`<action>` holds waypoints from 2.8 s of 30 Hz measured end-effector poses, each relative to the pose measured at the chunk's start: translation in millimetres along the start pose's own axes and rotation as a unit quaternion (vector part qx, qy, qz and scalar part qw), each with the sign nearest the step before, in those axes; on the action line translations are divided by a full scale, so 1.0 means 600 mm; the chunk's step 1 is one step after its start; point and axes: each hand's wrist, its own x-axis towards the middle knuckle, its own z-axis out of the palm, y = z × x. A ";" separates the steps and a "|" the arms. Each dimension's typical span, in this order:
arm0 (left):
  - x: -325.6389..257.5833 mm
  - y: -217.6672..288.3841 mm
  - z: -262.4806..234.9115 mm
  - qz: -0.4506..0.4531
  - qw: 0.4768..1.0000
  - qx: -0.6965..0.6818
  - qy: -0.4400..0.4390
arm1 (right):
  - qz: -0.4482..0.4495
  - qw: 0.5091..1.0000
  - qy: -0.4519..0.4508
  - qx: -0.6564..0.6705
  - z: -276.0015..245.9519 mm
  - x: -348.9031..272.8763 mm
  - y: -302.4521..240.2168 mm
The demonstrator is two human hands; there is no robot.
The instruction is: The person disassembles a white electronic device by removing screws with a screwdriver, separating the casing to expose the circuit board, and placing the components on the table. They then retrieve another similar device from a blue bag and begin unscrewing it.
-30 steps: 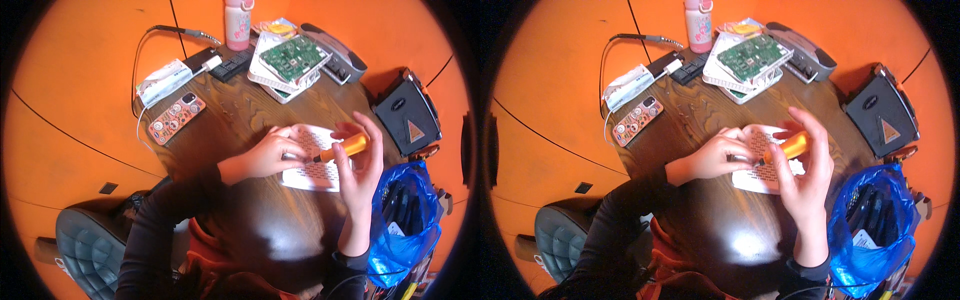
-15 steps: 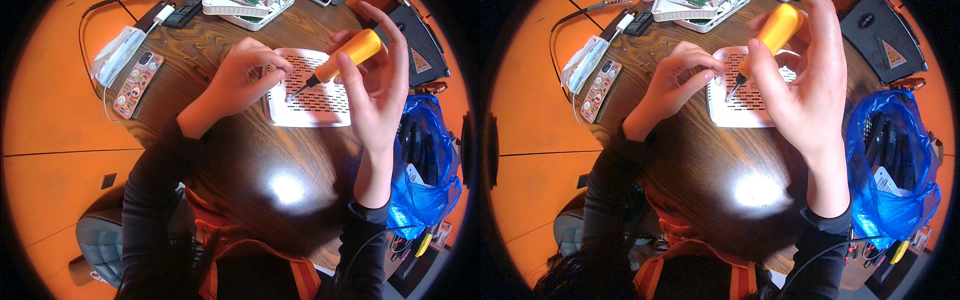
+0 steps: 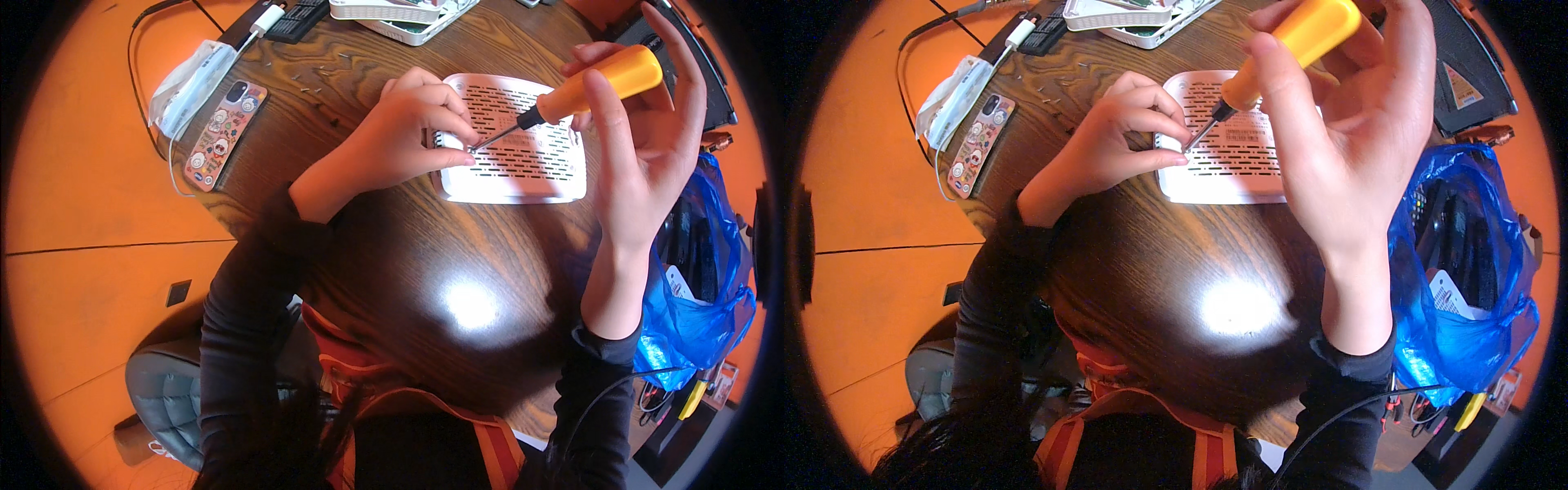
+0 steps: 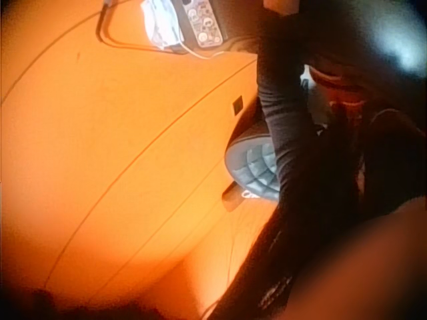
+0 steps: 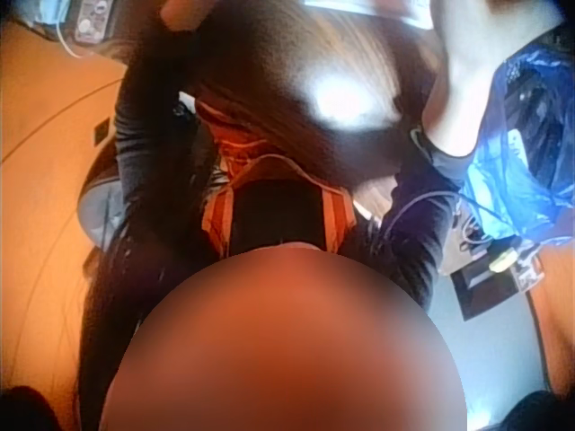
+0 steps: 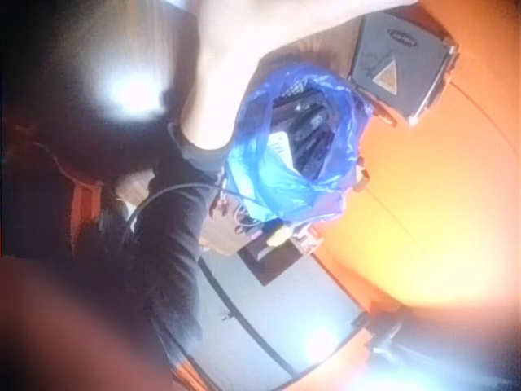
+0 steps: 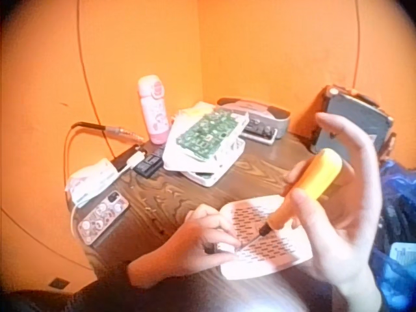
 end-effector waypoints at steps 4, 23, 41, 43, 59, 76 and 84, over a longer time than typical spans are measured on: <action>-0.002 -0.010 -0.003 -0.005 0.999 0.036 0.038 | 0.004 1.000 0.018 -0.025 -0.011 -0.007 0.005; -0.034 -0.112 -0.050 -0.271 0.882 0.343 0.174 | -0.012 0.989 0.131 -0.074 -0.032 -0.004 0.005; 0.000 -0.061 -0.037 0.057 0.940 0.214 0.260 | 0.045 0.972 -0.205 -0.104 0.030 -0.121 -0.134; -0.001 -0.035 -0.031 0.044 0.933 0.224 0.277 | 0.084 0.960 -0.255 -0.082 0.027 -0.170 -0.174; -0.035 0.116 0.070 -0.048 0.962 0.251 -0.098 | 0.079 0.912 -0.290 -0.279 -0.150 -0.351 -0.159; -0.219 0.280 0.087 -0.243 0.962 0.124 0.011 | -0.081 0.968 -0.145 -0.187 -0.249 -0.304 -0.210; -0.224 0.278 0.091 -0.219 0.962 0.161 0.018 | 0.101 0.942 -0.115 -0.299 -0.201 -0.321 -0.146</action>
